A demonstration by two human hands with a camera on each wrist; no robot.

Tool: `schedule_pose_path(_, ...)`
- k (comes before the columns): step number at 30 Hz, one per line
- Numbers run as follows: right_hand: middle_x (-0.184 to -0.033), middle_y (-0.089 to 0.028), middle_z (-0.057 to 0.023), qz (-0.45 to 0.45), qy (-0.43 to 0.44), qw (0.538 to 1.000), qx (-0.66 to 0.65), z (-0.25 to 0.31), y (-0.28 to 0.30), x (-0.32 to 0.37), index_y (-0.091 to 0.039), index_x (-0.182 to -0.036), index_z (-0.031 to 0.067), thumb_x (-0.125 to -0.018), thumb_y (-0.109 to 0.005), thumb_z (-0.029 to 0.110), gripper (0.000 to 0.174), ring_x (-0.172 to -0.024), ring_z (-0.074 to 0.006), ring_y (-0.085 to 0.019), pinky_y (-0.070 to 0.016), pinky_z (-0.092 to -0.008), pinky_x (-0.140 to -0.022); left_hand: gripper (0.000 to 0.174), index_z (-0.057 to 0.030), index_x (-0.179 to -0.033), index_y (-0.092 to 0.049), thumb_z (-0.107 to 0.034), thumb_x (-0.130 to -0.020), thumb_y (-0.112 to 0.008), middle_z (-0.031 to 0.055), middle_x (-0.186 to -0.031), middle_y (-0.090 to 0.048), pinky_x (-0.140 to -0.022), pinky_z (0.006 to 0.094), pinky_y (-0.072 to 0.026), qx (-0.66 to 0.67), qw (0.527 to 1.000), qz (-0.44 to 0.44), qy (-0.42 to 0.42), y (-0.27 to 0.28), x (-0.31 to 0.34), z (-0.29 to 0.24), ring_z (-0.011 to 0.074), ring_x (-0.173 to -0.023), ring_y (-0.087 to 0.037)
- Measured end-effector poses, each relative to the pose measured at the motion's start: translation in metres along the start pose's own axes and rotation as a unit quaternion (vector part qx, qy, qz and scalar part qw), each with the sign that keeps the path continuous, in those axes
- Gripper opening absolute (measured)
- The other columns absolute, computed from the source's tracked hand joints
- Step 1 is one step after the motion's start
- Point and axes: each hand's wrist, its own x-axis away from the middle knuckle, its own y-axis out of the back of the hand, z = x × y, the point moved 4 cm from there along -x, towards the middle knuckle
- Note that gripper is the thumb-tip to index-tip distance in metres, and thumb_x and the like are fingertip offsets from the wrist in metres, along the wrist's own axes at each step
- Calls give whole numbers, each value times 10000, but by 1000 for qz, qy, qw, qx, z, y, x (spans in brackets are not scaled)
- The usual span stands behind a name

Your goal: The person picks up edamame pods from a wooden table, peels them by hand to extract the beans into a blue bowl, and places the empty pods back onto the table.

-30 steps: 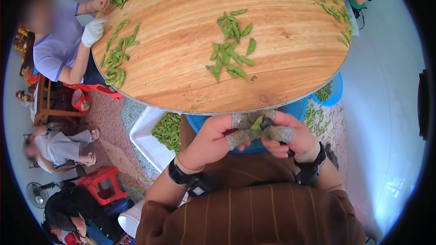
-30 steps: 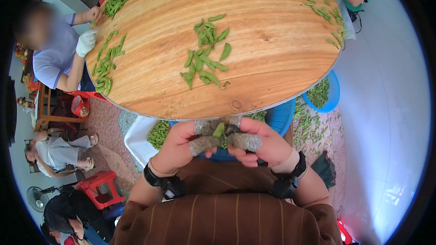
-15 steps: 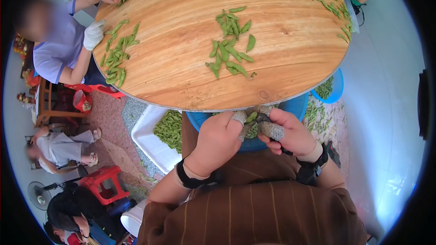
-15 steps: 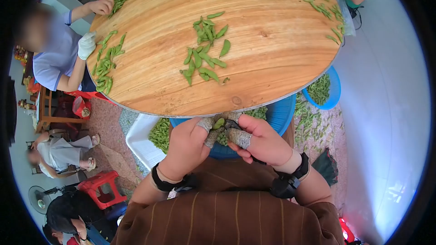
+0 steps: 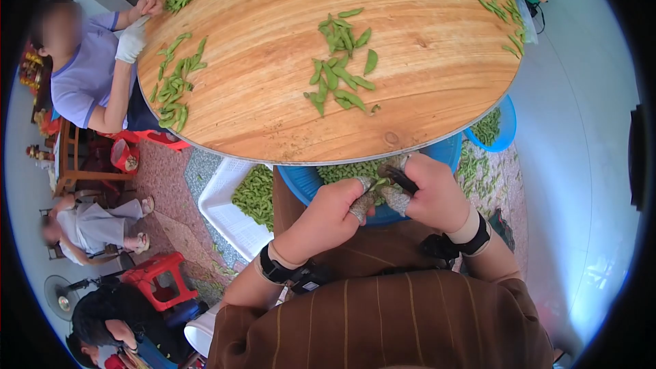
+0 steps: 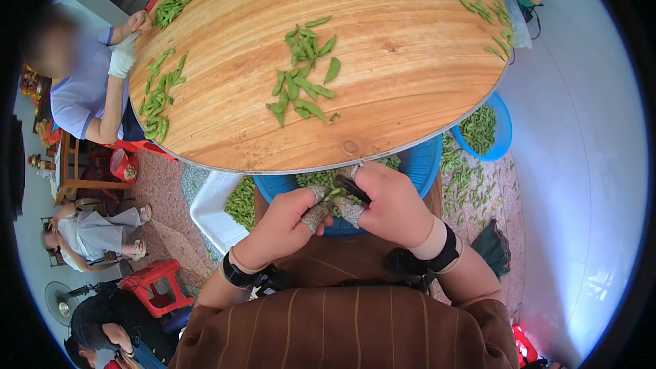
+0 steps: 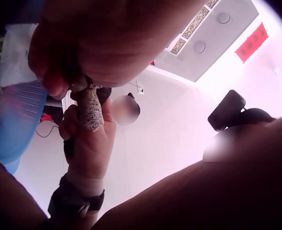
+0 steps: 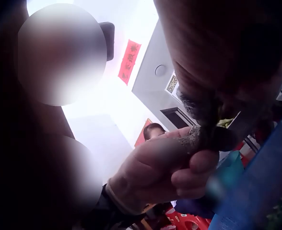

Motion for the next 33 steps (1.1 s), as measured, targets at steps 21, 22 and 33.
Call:
schedule_pose_path(21,-728,-591,-108,72,-63,995,-41,1,-15,14,-571,-891,20,-774,-678,103,179,-637,-274,-603,-491,-320,-559,110,-9,-871,-603,31,-799,-529,84,-718,-630,-567,299,-490,-215,971,-62,-89,1,8,6,189,-629,-626)
schedule_pose_path(22,-728,-591,-108,72,-62,995,-40,2,-13,12,-571,-891,20,-774,-678,103,179,-637,-274,-603,-491,-320,-559,127,-16,-898,-609,26,-806,-532,83,-730,-636,-573,288,-493,-203,972,-15,-116,-2,8,1,177,-637,-628)
schedule_pose_path(33,-639,-550,-71,224,-90,967,-85,-16,-23,1,-575,-875,33,-808,-712,211,234,-542,-188,-531,-419,-300,-510,114,-17,-930,-607,-38,-885,-505,29,-711,-609,-582,245,-488,159,982,-2,105,31,41,24,98,-642,-590)
